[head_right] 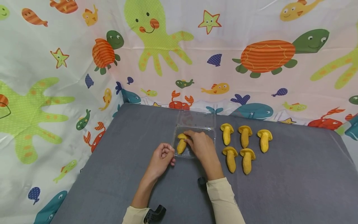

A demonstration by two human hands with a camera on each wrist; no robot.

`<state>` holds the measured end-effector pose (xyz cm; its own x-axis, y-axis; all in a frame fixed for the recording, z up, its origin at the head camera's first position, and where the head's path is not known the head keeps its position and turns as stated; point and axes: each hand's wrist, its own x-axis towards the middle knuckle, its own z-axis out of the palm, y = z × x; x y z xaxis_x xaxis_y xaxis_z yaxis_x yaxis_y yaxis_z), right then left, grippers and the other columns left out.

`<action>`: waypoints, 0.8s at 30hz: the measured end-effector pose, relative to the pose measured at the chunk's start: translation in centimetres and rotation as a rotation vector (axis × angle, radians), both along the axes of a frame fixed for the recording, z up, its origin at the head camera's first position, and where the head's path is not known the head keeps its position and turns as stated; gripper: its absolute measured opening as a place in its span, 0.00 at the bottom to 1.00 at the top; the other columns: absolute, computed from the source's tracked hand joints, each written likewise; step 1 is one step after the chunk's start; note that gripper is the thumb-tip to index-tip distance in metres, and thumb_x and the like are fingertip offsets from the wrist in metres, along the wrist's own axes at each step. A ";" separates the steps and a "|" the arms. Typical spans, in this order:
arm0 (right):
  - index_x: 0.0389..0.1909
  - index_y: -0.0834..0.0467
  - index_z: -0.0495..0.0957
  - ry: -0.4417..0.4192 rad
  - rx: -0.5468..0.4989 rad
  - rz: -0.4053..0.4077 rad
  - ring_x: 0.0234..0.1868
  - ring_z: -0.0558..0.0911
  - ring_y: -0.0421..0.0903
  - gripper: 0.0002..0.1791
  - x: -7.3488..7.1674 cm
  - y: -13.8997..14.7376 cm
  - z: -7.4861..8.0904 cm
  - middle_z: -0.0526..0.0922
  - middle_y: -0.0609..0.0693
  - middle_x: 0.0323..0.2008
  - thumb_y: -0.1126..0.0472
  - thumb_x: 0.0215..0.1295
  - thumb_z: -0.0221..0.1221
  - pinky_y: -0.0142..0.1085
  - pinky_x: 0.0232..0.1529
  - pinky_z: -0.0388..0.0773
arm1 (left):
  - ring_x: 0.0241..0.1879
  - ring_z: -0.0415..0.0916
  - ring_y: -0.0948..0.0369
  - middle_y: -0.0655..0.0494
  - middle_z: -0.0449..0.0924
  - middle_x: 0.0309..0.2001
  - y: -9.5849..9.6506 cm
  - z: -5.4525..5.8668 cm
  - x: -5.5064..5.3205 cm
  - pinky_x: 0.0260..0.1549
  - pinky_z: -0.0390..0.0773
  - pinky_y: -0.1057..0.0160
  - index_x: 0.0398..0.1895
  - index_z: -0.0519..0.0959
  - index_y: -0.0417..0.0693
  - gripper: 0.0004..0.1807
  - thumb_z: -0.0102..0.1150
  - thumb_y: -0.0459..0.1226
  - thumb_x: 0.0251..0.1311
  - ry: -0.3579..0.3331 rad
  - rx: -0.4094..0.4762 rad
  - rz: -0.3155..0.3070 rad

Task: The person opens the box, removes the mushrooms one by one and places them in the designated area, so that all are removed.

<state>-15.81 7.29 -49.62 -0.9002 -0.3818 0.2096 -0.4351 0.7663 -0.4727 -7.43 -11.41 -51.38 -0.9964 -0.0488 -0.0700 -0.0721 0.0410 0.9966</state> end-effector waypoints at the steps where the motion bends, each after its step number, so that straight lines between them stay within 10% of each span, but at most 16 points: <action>1: 0.58 0.49 0.87 -0.003 0.000 0.000 0.24 0.78 0.43 0.17 0.0 0.0 0.0 0.91 0.51 0.40 0.54 0.72 0.70 0.42 0.24 0.77 | 0.27 0.82 0.53 0.50 0.79 0.31 0.0 0.0 0.0 0.27 0.89 0.62 0.48 0.73 0.34 0.08 0.60 0.30 0.74 0.000 -0.001 0.001; 24: 0.59 0.56 0.86 -0.003 -0.036 0.041 0.22 0.72 0.42 0.16 -0.1 0.3 -0.4 0.90 0.54 0.39 0.64 0.73 0.67 0.36 0.22 0.70 | 0.29 0.82 0.51 0.47 0.78 0.32 0.0 0.1 0.0 0.29 0.89 0.59 0.49 0.72 0.35 0.08 0.58 0.30 0.76 -0.017 0.006 0.003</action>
